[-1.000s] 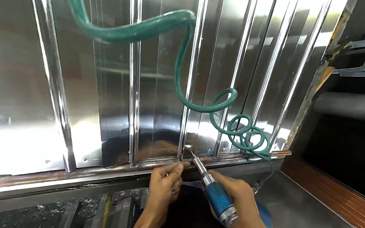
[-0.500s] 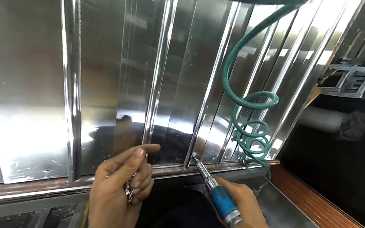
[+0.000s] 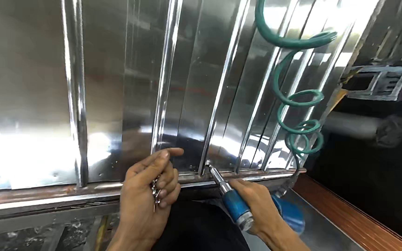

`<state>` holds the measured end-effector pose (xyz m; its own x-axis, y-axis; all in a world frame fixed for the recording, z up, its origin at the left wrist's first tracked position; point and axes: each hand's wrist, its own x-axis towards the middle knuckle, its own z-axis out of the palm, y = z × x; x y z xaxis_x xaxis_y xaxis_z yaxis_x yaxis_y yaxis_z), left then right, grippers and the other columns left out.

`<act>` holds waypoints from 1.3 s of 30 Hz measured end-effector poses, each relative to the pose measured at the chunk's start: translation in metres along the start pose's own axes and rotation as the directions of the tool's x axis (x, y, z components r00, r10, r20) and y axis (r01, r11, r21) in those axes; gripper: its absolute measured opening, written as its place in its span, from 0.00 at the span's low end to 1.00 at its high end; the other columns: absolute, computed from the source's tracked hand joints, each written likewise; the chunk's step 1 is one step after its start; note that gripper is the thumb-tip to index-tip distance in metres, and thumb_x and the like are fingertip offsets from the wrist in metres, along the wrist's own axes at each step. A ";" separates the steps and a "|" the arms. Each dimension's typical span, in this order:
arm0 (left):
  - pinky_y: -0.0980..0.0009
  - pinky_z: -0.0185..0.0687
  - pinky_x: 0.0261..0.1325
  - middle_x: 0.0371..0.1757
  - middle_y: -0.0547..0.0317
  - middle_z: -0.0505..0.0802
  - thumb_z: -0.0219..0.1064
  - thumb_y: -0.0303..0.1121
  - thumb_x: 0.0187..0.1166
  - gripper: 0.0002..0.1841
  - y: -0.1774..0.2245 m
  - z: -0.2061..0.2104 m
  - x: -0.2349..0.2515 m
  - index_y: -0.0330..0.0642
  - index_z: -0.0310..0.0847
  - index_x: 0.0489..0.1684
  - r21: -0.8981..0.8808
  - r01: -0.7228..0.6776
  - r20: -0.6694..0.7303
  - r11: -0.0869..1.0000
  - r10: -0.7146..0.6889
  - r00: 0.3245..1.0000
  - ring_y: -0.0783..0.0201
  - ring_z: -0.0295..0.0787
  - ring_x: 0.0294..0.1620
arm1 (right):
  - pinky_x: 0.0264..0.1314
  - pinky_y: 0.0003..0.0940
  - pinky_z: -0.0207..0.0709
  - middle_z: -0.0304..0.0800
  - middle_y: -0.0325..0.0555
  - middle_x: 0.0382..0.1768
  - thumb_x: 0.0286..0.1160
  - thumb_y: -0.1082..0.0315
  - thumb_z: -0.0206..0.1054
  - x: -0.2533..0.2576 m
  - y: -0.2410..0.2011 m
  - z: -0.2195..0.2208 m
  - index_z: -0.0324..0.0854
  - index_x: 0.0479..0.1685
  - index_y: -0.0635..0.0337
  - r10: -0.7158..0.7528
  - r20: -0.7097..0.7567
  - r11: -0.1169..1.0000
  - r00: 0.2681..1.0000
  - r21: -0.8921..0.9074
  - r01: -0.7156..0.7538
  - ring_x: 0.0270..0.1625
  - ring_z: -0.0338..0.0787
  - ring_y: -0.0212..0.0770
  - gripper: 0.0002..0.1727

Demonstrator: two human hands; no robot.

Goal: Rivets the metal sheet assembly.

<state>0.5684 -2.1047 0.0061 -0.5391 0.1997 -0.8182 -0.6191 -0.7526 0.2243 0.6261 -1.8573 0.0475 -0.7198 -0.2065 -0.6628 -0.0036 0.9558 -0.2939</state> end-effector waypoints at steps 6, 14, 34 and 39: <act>0.83 0.64 0.09 0.11 0.69 0.70 0.51 0.36 0.90 0.19 -0.020 0.021 -0.039 0.33 0.88 0.46 -0.142 0.034 0.045 0.989 -0.028 0.999 0.78 0.64 0.06 | 0.64 0.30 0.82 0.82 0.53 0.58 0.66 0.53 0.81 -0.067 -0.018 -0.018 0.91 0.52 0.51 0.094 -0.284 0.882 0.954 0.468 0.052 0.62 0.83 0.37 0.18; 0.80 0.69 0.10 0.09 0.70 0.71 0.43 0.34 0.91 0.21 -0.104 0.048 -0.112 0.36 0.85 0.42 -0.267 0.160 0.096 0.950 -0.139 0.986 0.76 0.68 0.05 | 0.51 0.31 0.92 0.97 0.46 0.43 0.67 0.68 0.81 -0.138 -0.064 0.014 0.87 0.52 0.66 0.138 -0.495 0.744 0.858 0.623 0.241 0.45 0.96 0.33 0.17; 0.80 0.68 0.19 0.19 0.66 0.87 0.62 0.30 0.85 0.12 -0.203 -0.061 -0.250 0.35 0.94 0.40 0.552 -0.447 0.424 0.704 0.224 0.877 0.79 0.70 0.14 | 0.43 0.25 0.91 0.95 0.41 0.35 0.65 0.70 0.79 -0.256 -0.057 0.119 0.85 0.45 0.65 0.188 -0.709 0.641 0.680 0.613 0.462 0.37 0.93 0.28 0.14; 0.81 0.55 0.09 0.09 0.73 0.69 0.64 0.35 0.84 0.13 -0.169 -0.080 -0.256 0.41 0.92 0.33 0.330 -0.364 0.240 0.871 0.295 0.925 0.80 0.59 0.07 | 0.29 0.26 0.83 0.92 0.43 0.26 0.74 0.56 0.74 -0.249 -0.064 0.126 0.89 0.46 0.59 -0.147 -0.788 0.768 0.597 0.289 0.571 0.27 0.89 0.31 0.15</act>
<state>0.8564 -2.0791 0.1352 -0.8182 0.1130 -0.5637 -0.5318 -0.5211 0.6675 0.8931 -1.8938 0.1449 -0.9767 -0.0995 0.1902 -0.2131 0.5557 -0.8036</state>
